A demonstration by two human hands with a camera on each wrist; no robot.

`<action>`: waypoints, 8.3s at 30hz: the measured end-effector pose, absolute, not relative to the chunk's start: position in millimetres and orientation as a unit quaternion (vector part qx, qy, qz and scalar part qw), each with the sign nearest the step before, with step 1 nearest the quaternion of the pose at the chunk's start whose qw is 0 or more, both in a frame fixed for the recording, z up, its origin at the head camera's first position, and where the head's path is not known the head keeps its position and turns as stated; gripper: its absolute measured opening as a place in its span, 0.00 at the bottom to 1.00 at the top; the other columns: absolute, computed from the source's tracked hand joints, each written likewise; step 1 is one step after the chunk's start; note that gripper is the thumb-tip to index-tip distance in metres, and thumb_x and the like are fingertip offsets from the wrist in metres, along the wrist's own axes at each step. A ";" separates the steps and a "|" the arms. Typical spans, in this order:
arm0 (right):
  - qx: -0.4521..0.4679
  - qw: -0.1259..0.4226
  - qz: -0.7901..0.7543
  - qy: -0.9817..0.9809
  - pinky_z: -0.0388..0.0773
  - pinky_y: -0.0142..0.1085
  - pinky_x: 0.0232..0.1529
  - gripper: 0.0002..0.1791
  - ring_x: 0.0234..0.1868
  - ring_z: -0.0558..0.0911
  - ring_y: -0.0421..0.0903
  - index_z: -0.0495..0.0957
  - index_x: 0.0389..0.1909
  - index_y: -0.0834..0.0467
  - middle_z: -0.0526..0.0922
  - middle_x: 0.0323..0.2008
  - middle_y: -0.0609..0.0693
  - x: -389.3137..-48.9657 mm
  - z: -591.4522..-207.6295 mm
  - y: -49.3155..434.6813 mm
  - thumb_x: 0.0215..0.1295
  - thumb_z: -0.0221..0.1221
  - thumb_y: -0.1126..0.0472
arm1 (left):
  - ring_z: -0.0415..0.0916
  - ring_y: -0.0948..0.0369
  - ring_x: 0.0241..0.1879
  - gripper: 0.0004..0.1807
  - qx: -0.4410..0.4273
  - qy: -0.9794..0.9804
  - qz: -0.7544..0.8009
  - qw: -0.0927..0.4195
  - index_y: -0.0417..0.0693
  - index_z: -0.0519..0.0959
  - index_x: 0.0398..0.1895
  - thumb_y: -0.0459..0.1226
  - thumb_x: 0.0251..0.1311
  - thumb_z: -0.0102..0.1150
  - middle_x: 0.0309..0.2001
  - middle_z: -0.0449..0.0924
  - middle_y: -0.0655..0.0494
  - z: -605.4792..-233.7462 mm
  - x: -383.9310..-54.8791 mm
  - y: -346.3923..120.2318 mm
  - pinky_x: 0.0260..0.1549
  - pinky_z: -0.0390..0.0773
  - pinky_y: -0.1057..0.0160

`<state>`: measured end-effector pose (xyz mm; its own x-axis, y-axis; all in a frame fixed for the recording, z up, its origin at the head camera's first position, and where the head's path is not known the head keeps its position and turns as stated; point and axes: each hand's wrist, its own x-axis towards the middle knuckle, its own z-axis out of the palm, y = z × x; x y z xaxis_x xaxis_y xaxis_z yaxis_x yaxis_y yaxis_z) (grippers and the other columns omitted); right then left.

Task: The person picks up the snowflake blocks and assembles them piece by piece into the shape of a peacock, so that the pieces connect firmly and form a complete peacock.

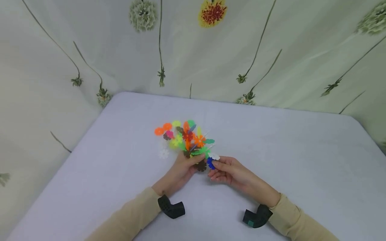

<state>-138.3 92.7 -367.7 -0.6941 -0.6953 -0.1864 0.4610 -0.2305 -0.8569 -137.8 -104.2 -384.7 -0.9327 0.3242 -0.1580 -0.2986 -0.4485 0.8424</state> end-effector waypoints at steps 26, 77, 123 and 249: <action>-0.052 0.355 -0.801 0.480 0.62 0.18 0.15 0.16 0.16 0.69 0.32 0.77 0.31 0.61 0.78 0.18 0.45 -136.8 -363.1 93.9 0.70 0.40 0.71 | 0.72 0.57 0.36 0.29 0.059 0.544 0.814 0.194 0.44 0.63 0.62 0.33 0.59 0.61 0.41 0.75 0.51 -383.5 -140.5 -99.7 0.42 0.74 0.63; -0.163 0.242 -0.658 0.694 0.64 0.27 0.15 0.19 0.15 0.68 0.39 0.72 0.34 0.70 0.75 0.19 0.50 -150.2 -357.5 100.3 0.73 0.47 0.55 | 0.62 0.51 0.60 0.37 0.065 0.552 0.794 0.248 0.58 0.52 0.69 0.42 0.60 0.60 0.66 0.57 0.50 -381.8 -143.3 -108.6 0.52 0.70 0.56; -0.194 0.124 -0.490 0.841 0.70 0.34 0.20 0.21 0.19 0.75 0.47 0.76 0.50 0.65 0.78 0.22 0.51 -135.9 -343.4 93.6 0.64 0.58 0.53 | 0.68 0.53 0.50 0.36 -0.018 0.503 0.840 0.204 0.49 0.53 0.68 0.23 0.59 0.54 0.61 0.61 0.45 -381.2 -141.3 -105.8 0.53 0.70 0.58; -0.103 0.318 -0.726 0.601 0.79 0.30 0.35 0.07 0.30 0.82 0.41 0.72 0.41 0.66 0.83 0.30 0.54 -126.0 -362.8 111.0 0.68 0.51 0.65 | 0.74 0.50 0.49 0.23 0.026 0.472 0.845 0.250 0.38 0.63 0.58 0.26 0.60 0.56 0.48 0.71 0.43 -380.4 -131.7 -117.6 0.53 0.70 0.53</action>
<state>-126.0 111.0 -362.8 -0.7758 -0.5867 -0.2323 0.3383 -0.0759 -0.9380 -131.7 -117.6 -380.4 -0.8733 0.4478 -0.1920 -0.3986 -0.4300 0.8101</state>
